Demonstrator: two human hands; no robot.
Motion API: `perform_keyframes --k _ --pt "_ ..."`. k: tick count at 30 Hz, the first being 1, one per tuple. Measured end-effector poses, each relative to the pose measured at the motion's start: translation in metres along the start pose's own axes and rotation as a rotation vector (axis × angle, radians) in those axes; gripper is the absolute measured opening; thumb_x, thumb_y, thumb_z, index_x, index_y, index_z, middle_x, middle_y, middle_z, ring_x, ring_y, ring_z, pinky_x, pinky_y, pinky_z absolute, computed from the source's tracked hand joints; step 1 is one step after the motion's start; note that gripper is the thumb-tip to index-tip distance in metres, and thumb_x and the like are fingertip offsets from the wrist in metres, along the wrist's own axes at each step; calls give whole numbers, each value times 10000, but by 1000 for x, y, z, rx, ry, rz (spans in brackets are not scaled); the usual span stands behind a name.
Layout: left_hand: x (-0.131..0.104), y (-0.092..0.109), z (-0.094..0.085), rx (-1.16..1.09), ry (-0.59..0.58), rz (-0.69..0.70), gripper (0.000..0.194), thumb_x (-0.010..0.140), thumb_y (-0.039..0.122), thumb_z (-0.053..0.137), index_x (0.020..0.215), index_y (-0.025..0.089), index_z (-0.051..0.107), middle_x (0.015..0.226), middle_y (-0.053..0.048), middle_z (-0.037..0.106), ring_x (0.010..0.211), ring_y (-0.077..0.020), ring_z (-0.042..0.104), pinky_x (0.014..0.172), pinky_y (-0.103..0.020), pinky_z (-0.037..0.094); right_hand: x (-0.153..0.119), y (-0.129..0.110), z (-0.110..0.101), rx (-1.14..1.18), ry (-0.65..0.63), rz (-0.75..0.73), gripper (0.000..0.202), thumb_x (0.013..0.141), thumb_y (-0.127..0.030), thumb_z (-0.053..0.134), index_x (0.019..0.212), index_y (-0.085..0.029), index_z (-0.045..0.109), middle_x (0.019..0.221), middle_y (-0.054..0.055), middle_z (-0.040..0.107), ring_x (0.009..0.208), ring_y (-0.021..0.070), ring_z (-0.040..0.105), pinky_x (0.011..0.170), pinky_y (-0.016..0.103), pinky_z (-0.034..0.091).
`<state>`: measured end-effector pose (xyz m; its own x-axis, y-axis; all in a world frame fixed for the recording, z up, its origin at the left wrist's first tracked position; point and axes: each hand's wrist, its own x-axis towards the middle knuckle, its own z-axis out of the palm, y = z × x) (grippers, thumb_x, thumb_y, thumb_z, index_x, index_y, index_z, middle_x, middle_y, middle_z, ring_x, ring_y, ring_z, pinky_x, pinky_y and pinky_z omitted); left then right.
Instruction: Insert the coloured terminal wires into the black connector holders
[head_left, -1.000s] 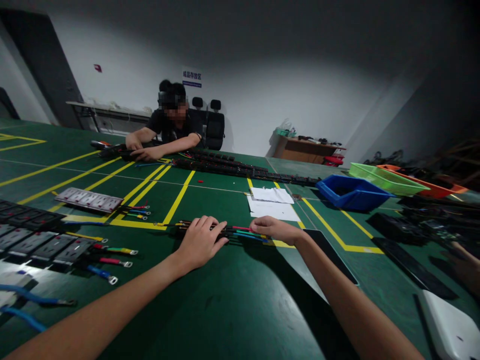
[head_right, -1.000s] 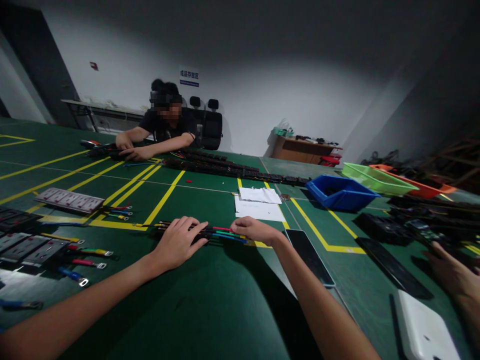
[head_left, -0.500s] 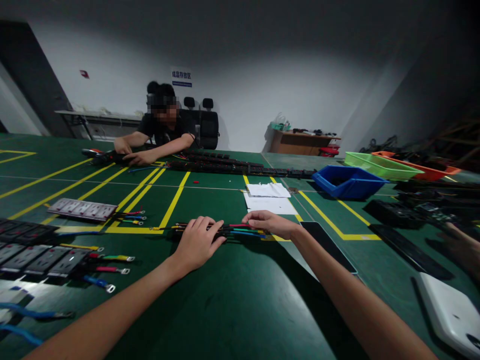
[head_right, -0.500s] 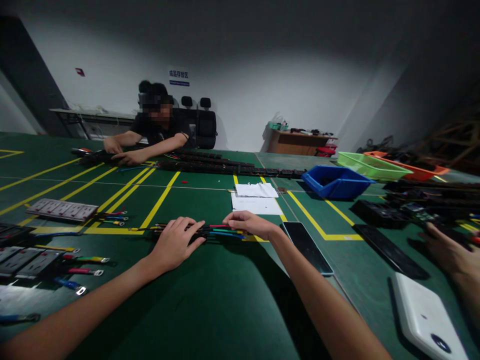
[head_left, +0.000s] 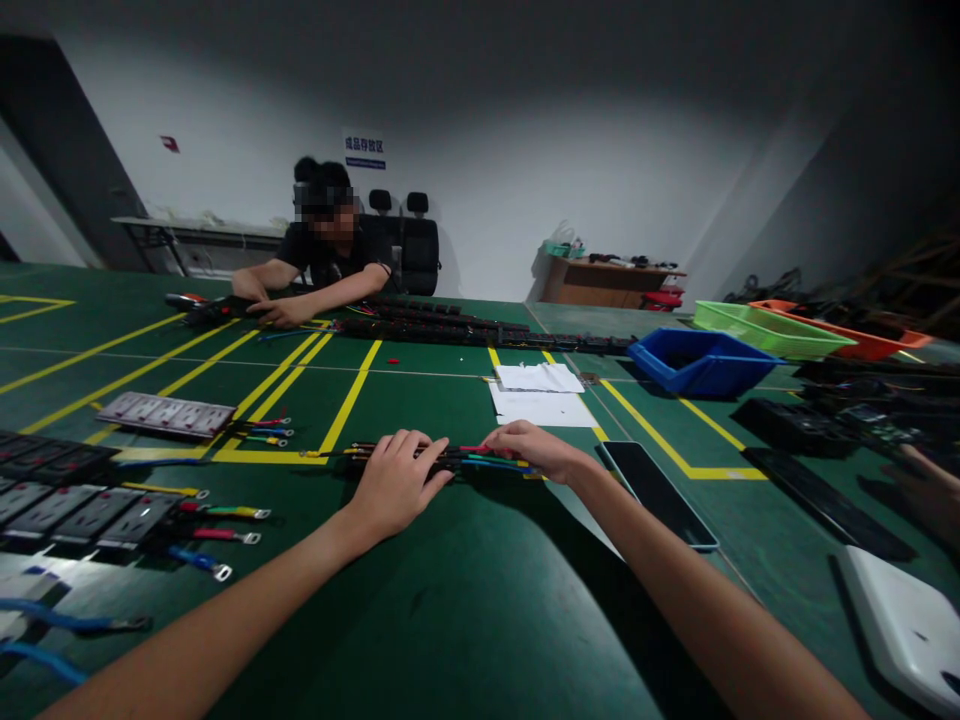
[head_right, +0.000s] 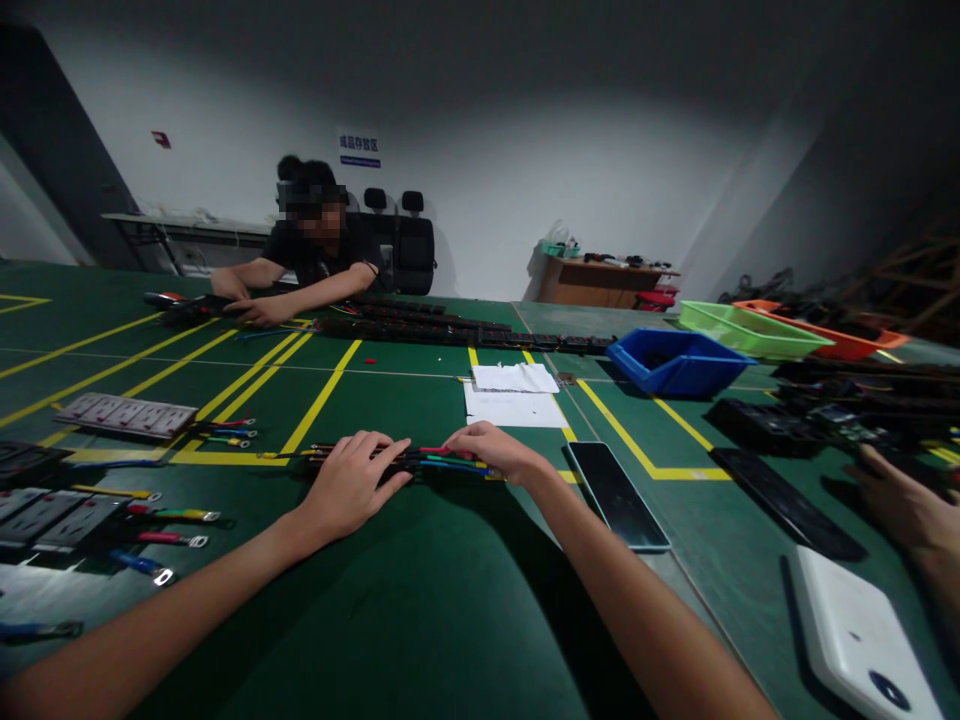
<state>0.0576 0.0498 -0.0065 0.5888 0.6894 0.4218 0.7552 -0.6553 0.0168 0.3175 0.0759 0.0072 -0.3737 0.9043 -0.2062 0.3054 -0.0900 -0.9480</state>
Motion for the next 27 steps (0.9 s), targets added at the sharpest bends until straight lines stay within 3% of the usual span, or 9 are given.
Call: perform_keyframes --k 8,13,19,27 --pt "0 2 -1 -2 -12 -6 429 989 454 500 1328 205 585 1142 -97 615 1045 -256 540 864 -401 422 -5 -3 0 83 -91 109 279 734 -416 724 824 -154 753 675 3 666 574 111 531 531 227 381" --pt "-1 2 -1 16 -3 -7 426 986 462 501 1323 218 591 1132 -97 617 1040 -260 540 861 -400 413 -5 -6 2 28 -113 84 277 726 -417 724 824 -161 759 693 6 671 593 120 536 566 243 387" --pt "-1 2 0 2 2 -5 430 997 461 473 1329 213 589 1137 -102 619 1038 -259 540 863 -404 417 -4 -4 2 -70 7 30 248 786 -374 639 820 -153 746 612 -31 549 603 120 462 585 253 338" --pt "0 2 0 4 7 9 426 986 445 514 1325 199 586 1123 -94 620 1031 -260 542 864 -410 419 -4 -2 1 16 -102 50 277 740 -429 738 819 -165 714 734 -5 639 636 116 512 597 242 370"
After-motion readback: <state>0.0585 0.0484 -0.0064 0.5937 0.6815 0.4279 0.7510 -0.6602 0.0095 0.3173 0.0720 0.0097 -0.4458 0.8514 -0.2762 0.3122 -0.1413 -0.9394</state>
